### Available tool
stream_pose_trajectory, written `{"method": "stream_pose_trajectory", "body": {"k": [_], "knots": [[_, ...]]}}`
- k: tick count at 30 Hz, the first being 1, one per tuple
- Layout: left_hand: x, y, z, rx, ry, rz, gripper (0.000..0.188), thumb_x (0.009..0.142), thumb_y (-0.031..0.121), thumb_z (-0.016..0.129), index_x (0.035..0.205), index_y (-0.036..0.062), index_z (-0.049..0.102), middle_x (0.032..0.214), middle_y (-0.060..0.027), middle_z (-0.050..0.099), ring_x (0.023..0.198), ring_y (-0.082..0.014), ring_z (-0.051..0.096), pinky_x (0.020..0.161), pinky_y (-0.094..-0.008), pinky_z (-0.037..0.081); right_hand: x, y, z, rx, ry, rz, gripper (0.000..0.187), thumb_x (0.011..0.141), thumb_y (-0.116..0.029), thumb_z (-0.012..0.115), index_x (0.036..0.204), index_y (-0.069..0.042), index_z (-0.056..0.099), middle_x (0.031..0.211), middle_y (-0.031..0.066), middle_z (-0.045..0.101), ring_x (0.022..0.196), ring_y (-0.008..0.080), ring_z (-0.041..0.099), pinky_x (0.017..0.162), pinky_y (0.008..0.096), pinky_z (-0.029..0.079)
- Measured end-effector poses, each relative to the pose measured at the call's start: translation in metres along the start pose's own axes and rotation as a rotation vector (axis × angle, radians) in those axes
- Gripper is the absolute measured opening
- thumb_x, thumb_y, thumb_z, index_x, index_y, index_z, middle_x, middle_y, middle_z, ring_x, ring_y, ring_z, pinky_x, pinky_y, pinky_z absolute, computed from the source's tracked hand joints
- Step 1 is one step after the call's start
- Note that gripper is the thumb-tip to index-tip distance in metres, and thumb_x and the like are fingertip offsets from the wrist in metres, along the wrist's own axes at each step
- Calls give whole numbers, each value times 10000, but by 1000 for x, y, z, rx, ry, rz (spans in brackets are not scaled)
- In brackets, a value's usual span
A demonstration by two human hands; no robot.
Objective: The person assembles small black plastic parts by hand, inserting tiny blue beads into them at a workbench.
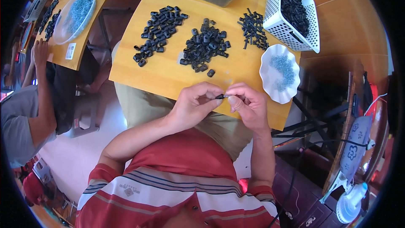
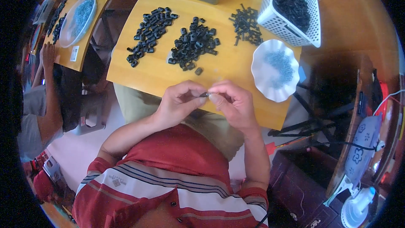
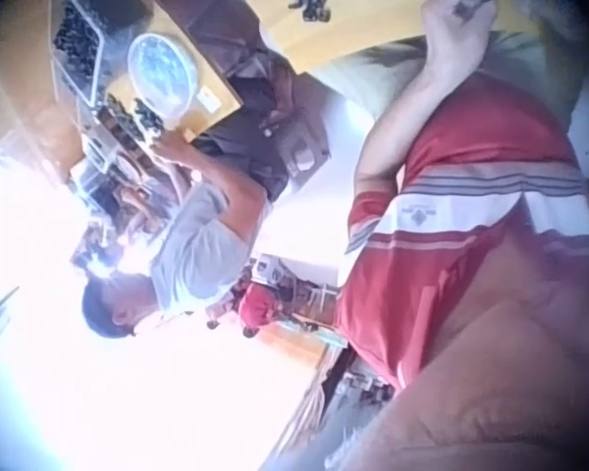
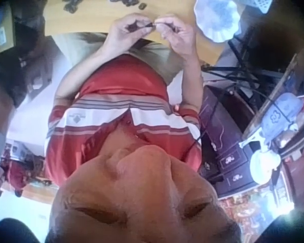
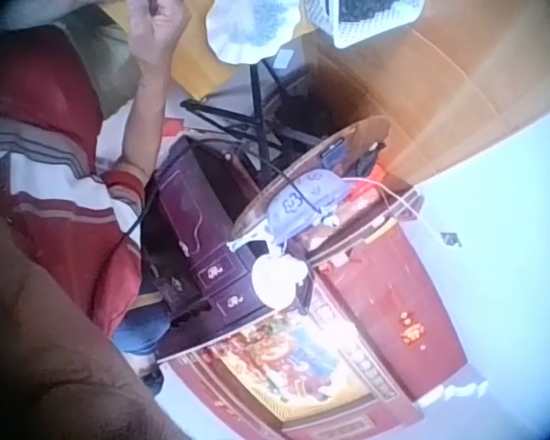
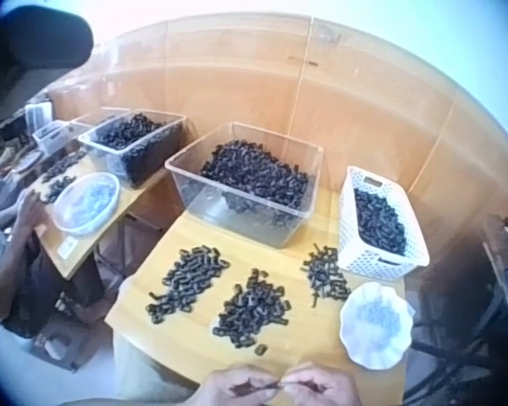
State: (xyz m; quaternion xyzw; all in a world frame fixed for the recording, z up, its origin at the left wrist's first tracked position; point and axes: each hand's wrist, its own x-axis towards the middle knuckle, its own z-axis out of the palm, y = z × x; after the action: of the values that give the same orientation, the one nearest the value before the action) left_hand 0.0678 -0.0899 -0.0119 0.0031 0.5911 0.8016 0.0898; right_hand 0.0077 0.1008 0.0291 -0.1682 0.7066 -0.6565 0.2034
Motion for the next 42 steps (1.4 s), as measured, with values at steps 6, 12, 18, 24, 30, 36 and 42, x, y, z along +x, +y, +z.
{"method": "stream_pose_trajectory", "body": {"k": [6, 12, 18, 24, 30, 36, 42], "knots": [[-2, -2, 2, -78, 67, 42, 237, 915, -61, 662, 1135, 9, 605, 1016, -29, 644, 931, -74, 609, 785, -222, 514, 2, 11, 3, -97, -23, -45, 78, 912, -48, 691, 966, 8, 694, 955, 21, 650, 673, 43, 536, 584, 194, 414], [-5, 7, -1, 79, 99, 39, 205, 903, -43, 674, 1103, -27, 634, 981, -63, 680, 909, -98, 656, 802, -255, 571, 0, 9, 7, 24, -15, 146, 76, 902, -65, 717, 944, -3, 701, 821, -16, 646, 634, 43, 526, 576, 198, 409], [-5, 7, -2, 123, 94, 73, 144, 888, -19, 702, 1025, -13, 659, 923, -46, 688, 867, -91, 661, 758, -250, 570, 4, 7, 10, 90, -35, 214, 112, 926, -106, 702, 937, 0, 667, 761, 8, 642, 605, 69, 576, 566, 217, 491], [-5, 1, -4, 130, 136, 110, 114, 888, -9, 709, 993, -7, 665, 894, -30, 681, 818, -67, 638, 726, -235, 554, 14, -2, 12, -358, -70, -167, 128, 898, -88, 710, 932, 35, 698, 813, 68, 660, 677, 115, 604, 602, 253, 477], [-3, -5, -3, -42, 152, 83, 132, 894, -9, 707, 1020, -10, 668, 908, -19, 662, 825, -42, 600, 707, -206, 519, 29, -8, 7, -502, -56, -173, 146, 893, -82, 699, 967, 43, 699, 893, 120, 672, 724, 178, 650, 641, 270, 499], [-3, -4, -4, 92, 161, 83, 153, 899, -25, 703, 1045, 10, 671, 941, 14, 645, 837, -37, 575, 710, -194, 475, 72, 15, -7, -780, 198, -140, 198, 886, -112, 703, 1034, 19, 697, 930, 123, 668, 800, 212, 679, 662, 312, 519], [-4, -6, -6, 111, 146, 117, 144, 892, -28, 707, 1027, 17, 688, 955, 6, 639, 853, -52, 580, 719, -197, 474, 84, 18, -4, -947, 177, -168, 181, 870, -161, 706, 1008, -45, 713, 946, 120, 657, 832, 327, 663, 702, 393, 522]]}}
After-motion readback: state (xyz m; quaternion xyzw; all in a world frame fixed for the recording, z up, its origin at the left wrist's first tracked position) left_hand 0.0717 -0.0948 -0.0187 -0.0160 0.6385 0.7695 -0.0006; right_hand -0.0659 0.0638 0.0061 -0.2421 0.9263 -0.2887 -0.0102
